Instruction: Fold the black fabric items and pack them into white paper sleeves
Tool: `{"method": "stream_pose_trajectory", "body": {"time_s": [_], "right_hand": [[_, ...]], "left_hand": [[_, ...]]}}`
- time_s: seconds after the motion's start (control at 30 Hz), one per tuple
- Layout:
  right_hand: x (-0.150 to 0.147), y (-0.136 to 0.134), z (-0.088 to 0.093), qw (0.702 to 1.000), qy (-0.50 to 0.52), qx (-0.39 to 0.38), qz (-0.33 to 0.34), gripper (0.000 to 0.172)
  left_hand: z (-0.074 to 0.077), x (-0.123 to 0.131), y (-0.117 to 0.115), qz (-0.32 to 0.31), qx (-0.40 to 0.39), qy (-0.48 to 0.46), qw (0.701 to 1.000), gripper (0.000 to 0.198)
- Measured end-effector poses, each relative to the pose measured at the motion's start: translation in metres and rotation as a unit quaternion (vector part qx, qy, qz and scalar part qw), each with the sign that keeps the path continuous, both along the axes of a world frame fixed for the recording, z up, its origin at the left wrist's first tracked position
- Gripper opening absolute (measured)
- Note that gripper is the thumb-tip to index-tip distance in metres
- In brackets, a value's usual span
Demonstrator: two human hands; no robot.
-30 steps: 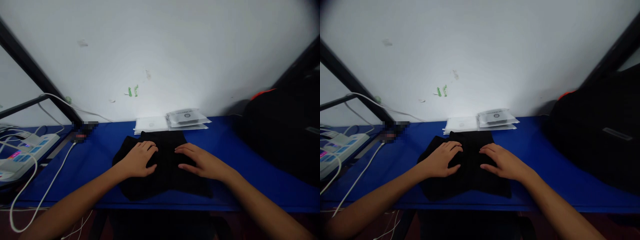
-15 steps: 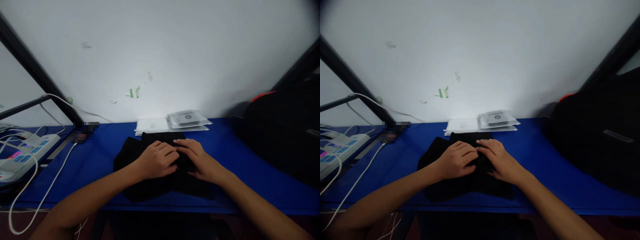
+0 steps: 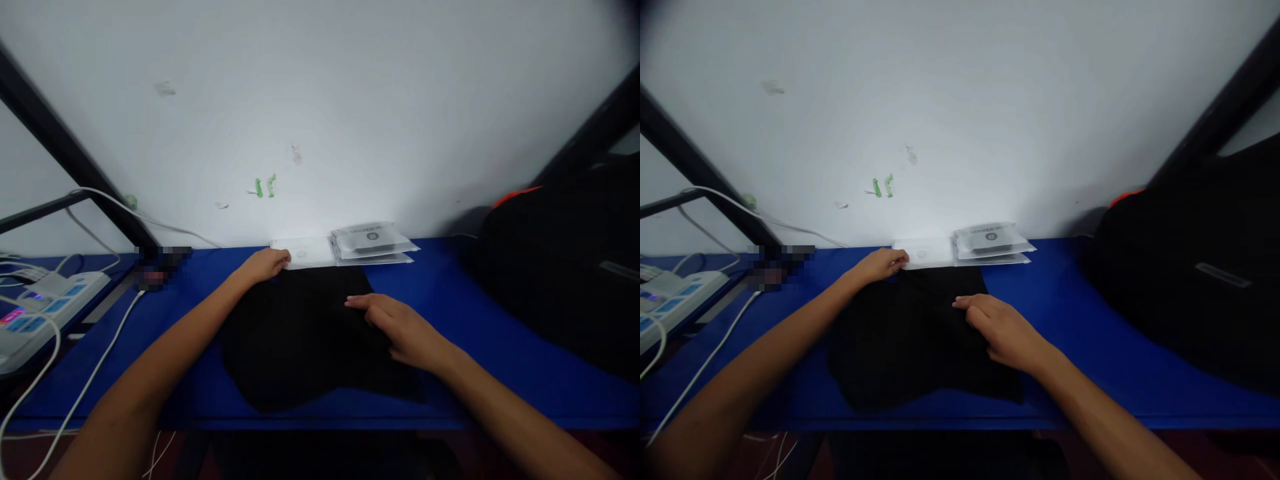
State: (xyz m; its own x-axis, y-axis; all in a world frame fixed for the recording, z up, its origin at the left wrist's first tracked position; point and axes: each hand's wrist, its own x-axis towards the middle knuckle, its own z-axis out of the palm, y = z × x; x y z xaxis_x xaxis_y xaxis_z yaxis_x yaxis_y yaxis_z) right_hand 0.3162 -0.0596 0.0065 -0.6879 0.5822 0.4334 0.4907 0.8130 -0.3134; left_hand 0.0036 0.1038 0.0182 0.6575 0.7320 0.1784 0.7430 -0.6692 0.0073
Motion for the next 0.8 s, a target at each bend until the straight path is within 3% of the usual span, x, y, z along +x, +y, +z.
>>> {"method": "stream_pose_trajectory", "body": {"time_s": [0.17,0.23,0.37,0.5,0.57,0.7,0.8], "right_hand": [[0.0,0.0,0.002,0.994,-0.072,-0.086,-0.015,0.086],[0.0,0.0,0.003,0.992,-0.096,-0.084,-0.005,0.093],[0.004,0.0,0.003,0.995,-0.09,-0.037,0.024,0.089],[0.001,-0.001,0.01,0.992,-0.028,0.096,0.08,0.056],[-0.006,-0.002,0.017,0.982,-0.017,0.16,0.1,0.056],[-0.031,-0.001,0.023,0.978,-0.074,0.195,0.032,0.048],[-0.05,0.002,0.015,0.981,-0.147,0.111,-0.056,0.053]], "left_hand": [[0.008,0.0,-0.011,0.002,0.027,-0.001,1.0,0.026],[0.014,0.001,-0.023,-0.008,0.048,0.004,0.999,0.027],[0.023,-0.001,-0.053,-0.018,0.149,-0.018,0.988,0.025],[0.023,0.007,-0.094,-0.04,0.203,-0.077,0.975,0.041],[0.023,0.015,-0.117,-0.076,0.197,-0.115,0.971,0.048],[0.015,0.033,-0.151,-0.14,0.166,-0.176,0.96,0.057],[0.002,0.038,-0.155,-0.162,0.129,-0.159,0.965,0.055]]}}
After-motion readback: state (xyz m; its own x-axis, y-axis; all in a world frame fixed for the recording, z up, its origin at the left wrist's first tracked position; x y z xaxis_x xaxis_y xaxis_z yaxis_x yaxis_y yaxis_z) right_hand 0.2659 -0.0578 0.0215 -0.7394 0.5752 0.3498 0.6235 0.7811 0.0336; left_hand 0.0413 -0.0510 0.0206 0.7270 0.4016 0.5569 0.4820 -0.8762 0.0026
